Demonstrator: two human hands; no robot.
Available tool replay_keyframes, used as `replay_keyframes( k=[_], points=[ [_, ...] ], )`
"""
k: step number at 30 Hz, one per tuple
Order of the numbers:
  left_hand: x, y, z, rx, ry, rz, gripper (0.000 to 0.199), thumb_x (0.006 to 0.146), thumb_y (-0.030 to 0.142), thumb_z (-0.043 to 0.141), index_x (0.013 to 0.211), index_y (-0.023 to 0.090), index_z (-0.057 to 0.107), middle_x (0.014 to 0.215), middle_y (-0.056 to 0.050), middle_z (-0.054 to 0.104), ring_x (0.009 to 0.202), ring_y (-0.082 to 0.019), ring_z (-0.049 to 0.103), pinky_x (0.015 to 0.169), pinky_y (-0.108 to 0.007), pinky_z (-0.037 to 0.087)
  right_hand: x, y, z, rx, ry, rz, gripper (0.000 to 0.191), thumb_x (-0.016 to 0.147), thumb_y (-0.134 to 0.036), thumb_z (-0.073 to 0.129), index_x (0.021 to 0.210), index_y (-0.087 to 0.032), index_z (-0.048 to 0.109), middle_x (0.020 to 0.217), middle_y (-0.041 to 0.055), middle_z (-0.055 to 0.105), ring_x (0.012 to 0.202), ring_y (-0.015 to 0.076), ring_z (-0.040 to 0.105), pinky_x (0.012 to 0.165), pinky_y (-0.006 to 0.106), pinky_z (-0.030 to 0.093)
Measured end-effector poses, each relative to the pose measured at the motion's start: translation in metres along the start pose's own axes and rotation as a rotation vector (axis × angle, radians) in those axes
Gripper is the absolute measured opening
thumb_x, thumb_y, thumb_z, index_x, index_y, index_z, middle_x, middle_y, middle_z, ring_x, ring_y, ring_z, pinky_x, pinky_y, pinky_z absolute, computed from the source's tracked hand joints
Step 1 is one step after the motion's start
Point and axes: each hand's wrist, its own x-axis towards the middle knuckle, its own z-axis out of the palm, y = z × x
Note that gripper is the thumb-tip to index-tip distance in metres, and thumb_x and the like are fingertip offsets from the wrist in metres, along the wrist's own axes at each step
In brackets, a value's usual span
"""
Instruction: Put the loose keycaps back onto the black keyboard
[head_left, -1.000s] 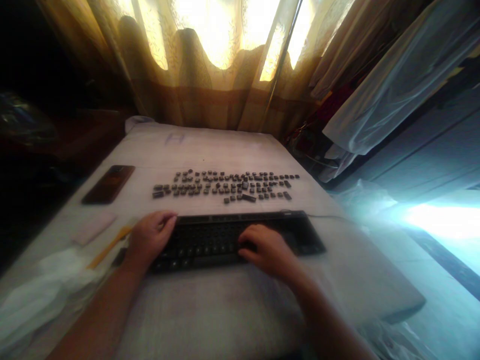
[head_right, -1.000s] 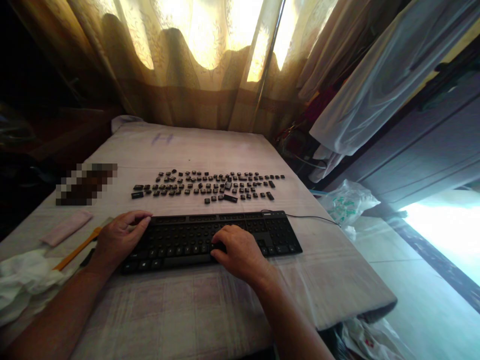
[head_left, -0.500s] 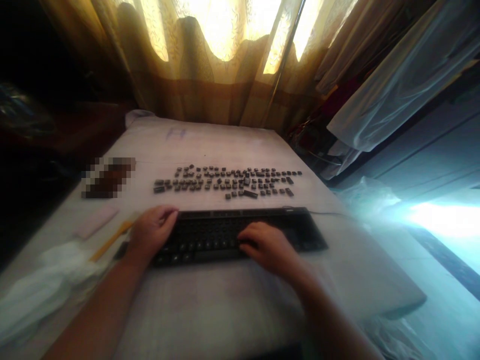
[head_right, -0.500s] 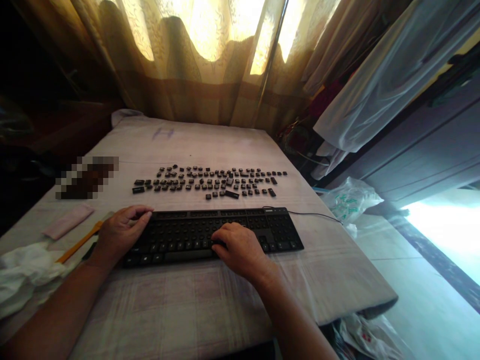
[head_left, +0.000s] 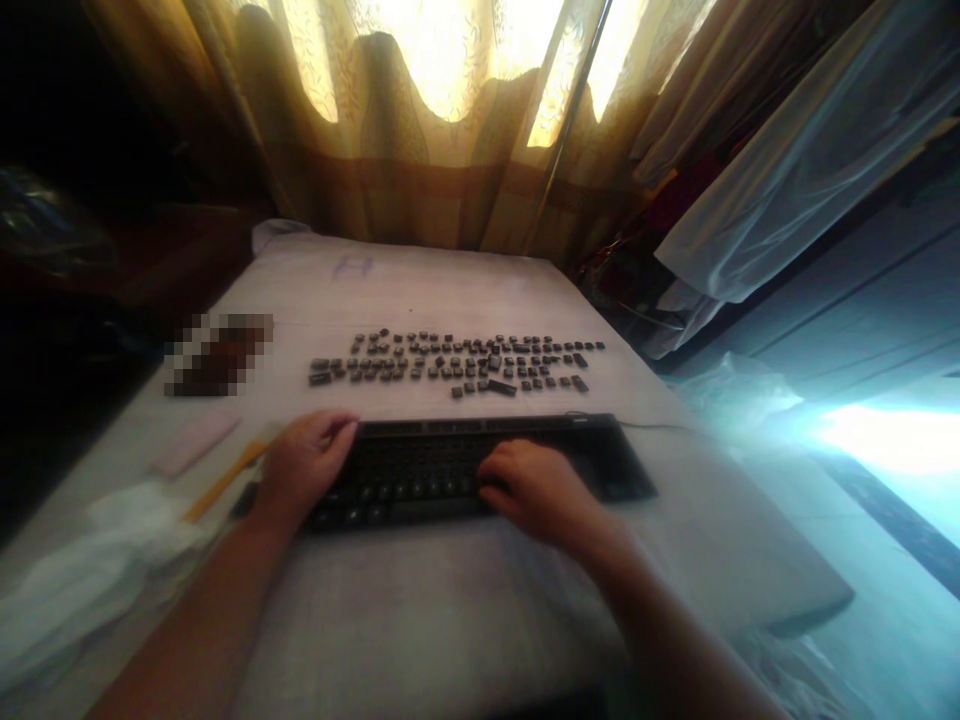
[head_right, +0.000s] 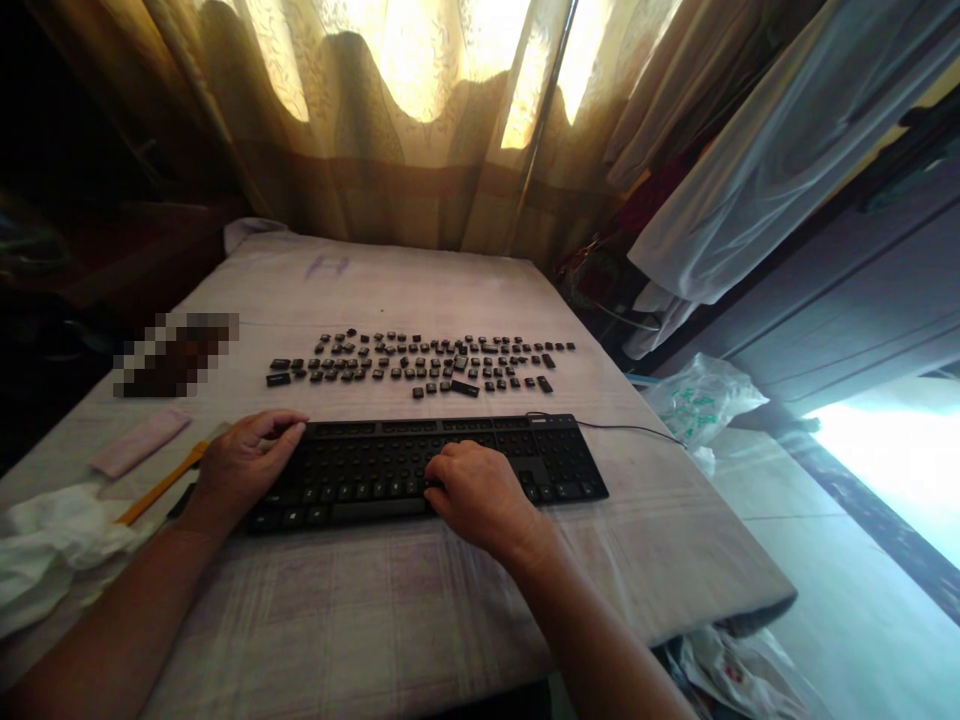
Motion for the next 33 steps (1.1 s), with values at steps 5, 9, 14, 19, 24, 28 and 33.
replay_keyframes(
  k=[5, 9, 14, 19, 24, 28, 33],
  points=[
    [0.0, -0.001, 0.001, 0.007, 0.007, 0.016, 0.032, 0.085, 0.045, 0.05, 0.09, 0.022, 0.072, 0.088, -0.005, 0.076, 0.077, -0.023, 0.07, 0.076, -0.034, 0.056, 0.008, -0.007, -0.008, -0.159, -0.049, -0.061, 0.01, 0.087, -0.021, 0.065, 0.087, -0.018, 0.075, 0.094, 0.0104, 0.073, 0.088, 0.0246, 0.067, 0.073, 0.032, 0.05],
    [0.0, -0.003, 0.002, 0.019, 0.017, 0.04, 0.031, 0.086, 0.044, 0.05, 0.09, 0.022, 0.072, 0.088, -0.004, 0.076, 0.076, -0.022, 0.07, 0.076, -0.034, 0.056, 0.013, -0.01, -0.008, -0.199, -0.059, -0.089, 0.012, 0.086, -0.018, 0.063, 0.087, -0.017, 0.075, 0.091, 0.0116, 0.073, 0.086, 0.0255, 0.068, 0.071, 0.033, 0.049],
    [0.001, -0.004, 0.001, 0.047, 0.033, 0.089, 0.031, 0.087, 0.043, 0.05, 0.089, 0.022, 0.072, 0.088, -0.006, 0.075, 0.081, -0.024, 0.07, 0.079, -0.036, 0.055, 0.011, -0.01, -0.01, -0.166, -0.092, -0.052, 0.011, 0.087, -0.02, 0.063, 0.086, -0.018, 0.074, 0.09, 0.0093, 0.075, 0.083, 0.0238, 0.069, 0.071, 0.032, 0.049],
    [-0.009, 0.025, -0.003, 0.081, 0.041, 0.328, 0.027, 0.093, 0.035, 0.051, 0.096, 0.02, 0.072, 0.094, -0.008, 0.075, 0.089, -0.025, 0.068, 0.087, -0.041, 0.052, 0.008, -0.008, -0.012, -0.134, -0.106, -0.01, 0.011, 0.087, -0.02, 0.063, 0.085, -0.019, 0.074, 0.09, 0.0078, 0.076, 0.082, 0.0232, 0.07, 0.07, 0.031, 0.047],
    [-0.039, 0.081, 0.011, -0.017, -0.167, 0.715, 0.024, 0.094, 0.025, 0.053, 0.108, 0.023, 0.073, 0.099, -0.007, 0.073, 0.091, -0.022, 0.064, 0.083, -0.04, 0.051, 0.007, -0.006, -0.009, -0.11, -0.073, -0.027, 0.011, 0.088, -0.021, 0.063, 0.086, -0.019, 0.074, 0.09, 0.0074, 0.075, 0.083, 0.0229, 0.069, 0.07, 0.03, 0.046],
    [-0.054, 0.098, 0.022, 0.026, -0.242, 0.76, 0.031, 0.09, 0.024, 0.057, 0.119, 0.022, 0.069, 0.105, -0.01, 0.07, 0.096, -0.025, 0.061, 0.084, -0.043, 0.052, 0.003, -0.001, -0.005, -0.039, -0.047, -0.012, 0.012, 0.089, -0.021, 0.064, 0.089, -0.018, 0.075, 0.091, 0.0072, 0.075, 0.087, 0.0218, 0.068, 0.074, 0.029, 0.046],
    [-0.056, 0.095, 0.024, 0.066, -0.242, 0.768, 0.033, 0.088, 0.021, 0.06, 0.12, 0.021, 0.068, 0.106, -0.01, 0.069, 0.096, -0.026, 0.061, 0.086, -0.044, 0.051, -0.004, 0.011, 0.012, 0.176, 0.075, -0.005, 0.012, 0.087, -0.019, 0.067, 0.096, -0.02, 0.076, 0.096, 0.0049, 0.074, 0.092, 0.0195, 0.067, 0.082, 0.029, 0.047]
  ],
)
